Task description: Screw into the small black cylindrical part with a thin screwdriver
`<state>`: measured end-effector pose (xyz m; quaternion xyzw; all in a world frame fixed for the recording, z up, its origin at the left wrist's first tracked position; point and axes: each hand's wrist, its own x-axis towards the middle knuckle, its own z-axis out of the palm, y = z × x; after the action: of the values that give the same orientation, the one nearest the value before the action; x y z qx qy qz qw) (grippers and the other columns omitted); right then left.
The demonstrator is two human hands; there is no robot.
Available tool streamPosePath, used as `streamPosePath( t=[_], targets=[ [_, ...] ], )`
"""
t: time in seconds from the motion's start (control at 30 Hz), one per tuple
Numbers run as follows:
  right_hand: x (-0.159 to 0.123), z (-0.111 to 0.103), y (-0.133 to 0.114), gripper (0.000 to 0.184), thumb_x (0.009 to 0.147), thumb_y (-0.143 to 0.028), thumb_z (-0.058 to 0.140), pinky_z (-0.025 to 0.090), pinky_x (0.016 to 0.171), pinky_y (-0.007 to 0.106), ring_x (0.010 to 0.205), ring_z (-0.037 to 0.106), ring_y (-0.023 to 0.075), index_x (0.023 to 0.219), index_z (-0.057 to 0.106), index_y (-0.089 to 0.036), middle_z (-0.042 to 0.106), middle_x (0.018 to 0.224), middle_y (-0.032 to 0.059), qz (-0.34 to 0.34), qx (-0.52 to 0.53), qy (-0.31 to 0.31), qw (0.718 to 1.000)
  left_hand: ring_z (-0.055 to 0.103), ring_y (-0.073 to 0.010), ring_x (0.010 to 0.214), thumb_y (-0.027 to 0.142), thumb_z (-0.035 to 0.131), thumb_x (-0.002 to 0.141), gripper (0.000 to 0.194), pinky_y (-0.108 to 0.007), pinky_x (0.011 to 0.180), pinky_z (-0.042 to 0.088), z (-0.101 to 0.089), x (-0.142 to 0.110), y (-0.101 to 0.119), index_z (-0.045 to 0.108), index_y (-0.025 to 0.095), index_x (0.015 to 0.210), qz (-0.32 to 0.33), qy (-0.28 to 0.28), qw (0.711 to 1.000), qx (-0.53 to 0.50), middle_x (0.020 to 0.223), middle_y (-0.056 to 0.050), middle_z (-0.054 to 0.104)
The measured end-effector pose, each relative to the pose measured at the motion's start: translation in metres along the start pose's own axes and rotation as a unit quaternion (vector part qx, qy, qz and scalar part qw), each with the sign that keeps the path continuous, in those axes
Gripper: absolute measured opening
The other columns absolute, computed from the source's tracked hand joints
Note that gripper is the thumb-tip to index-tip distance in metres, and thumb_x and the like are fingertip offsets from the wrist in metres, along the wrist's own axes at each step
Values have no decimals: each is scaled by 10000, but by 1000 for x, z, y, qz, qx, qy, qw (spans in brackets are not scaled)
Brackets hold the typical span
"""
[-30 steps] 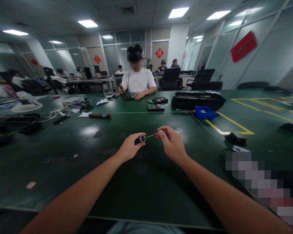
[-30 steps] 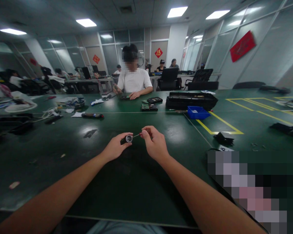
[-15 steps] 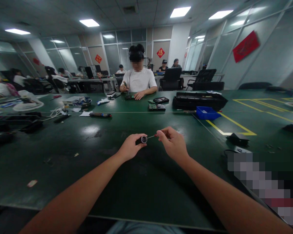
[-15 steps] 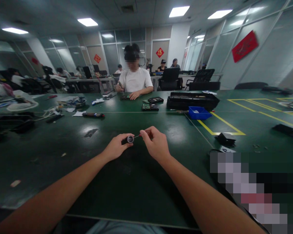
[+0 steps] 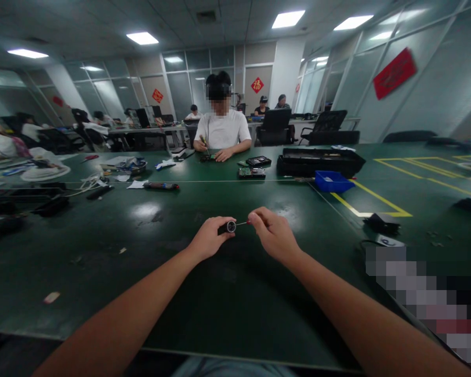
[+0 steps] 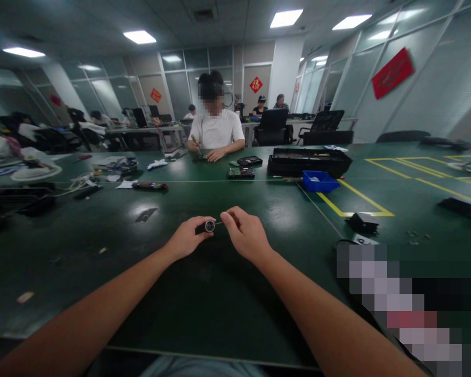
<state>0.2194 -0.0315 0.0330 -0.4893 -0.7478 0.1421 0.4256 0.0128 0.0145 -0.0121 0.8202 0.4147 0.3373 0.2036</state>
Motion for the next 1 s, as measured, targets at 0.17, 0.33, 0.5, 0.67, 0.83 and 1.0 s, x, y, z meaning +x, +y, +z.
streamPosePath(
  t=[0.17, 0.33, 0.5, 0.67, 0.83, 1.0],
  targets=[
    [0, 9, 5, 195, 923, -344, 503, 457, 677, 308, 715, 614, 174, 1048, 555, -204, 659, 806, 23, 52, 106, 69, 991, 585, -229, 1091, 246, 684, 827, 366, -389, 998, 415, 0, 0, -1, 642, 233, 1191, -18, 3, 1000, -8, 1154, -51, 663],
    [5, 22, 21, 280, 900, -458, 519, 524, 735, 350, 734, 627, 176, 912, 605, -191, 654, 814, 44, 114, 276, 83, 951, 586, -221, 1089, 218, 674, 825, 365, -383, 1001, 415, -1, 1, 1, 641, 229, 1188, -22, -11, 999, -27, 1153, -50, 658],
    [13, 23, 37, 300, 868, -492, 551, 555, 663, 366, 651, 623, 183, 842, 594, -196, 630, 723, 43, 203, 398, 106, 888, 557, -227, 1133, 230, 658, 847, 357, -419, 1038, 363, -3, 2, 3, 632, 263, 1202, 21, -7, 1000, 0, 1192, -46, 644],
    [15, 18, 43, 271, 878, -468, 545, 540, 614, 337, 608, 592, 162, 822, 583, -205, 616, 720, 22, 214, 342, 146, 903, 570, -237, 1089, 272, 668, 850, 356, -428, 1002, 368, -1, 4, -2, 631, 258, 1203, 21, -33, 999, 35, 1145, -48, 660],
    [10, 16, 33, 288, 924, -474, 480, 492, 621, 311, 648, 587, 156, 890, 574, -204, 618, 742, 13, 173, 227, 145, 947, 581, -230, 1067, 237, 678, 832, 333, -388, 976, 413, 0, 4, -3, 640, 224, 1162, -9, -15, 1000, 18, 1131, -55, 652],
    [9, 12, 29, 287, 926, -480, 471, 504, 671, 326, 702, 591, 164, 915, 569, -211, 617, 787, 23, 145, 234, 171, 946, 561, -220, 1124, 218, 640, 851, 332, -364, 1019, 408, 0, 3, 2, 602, 214, 1181, -30, 1, 999, -11, 1198, -54, 620]
  ],
)
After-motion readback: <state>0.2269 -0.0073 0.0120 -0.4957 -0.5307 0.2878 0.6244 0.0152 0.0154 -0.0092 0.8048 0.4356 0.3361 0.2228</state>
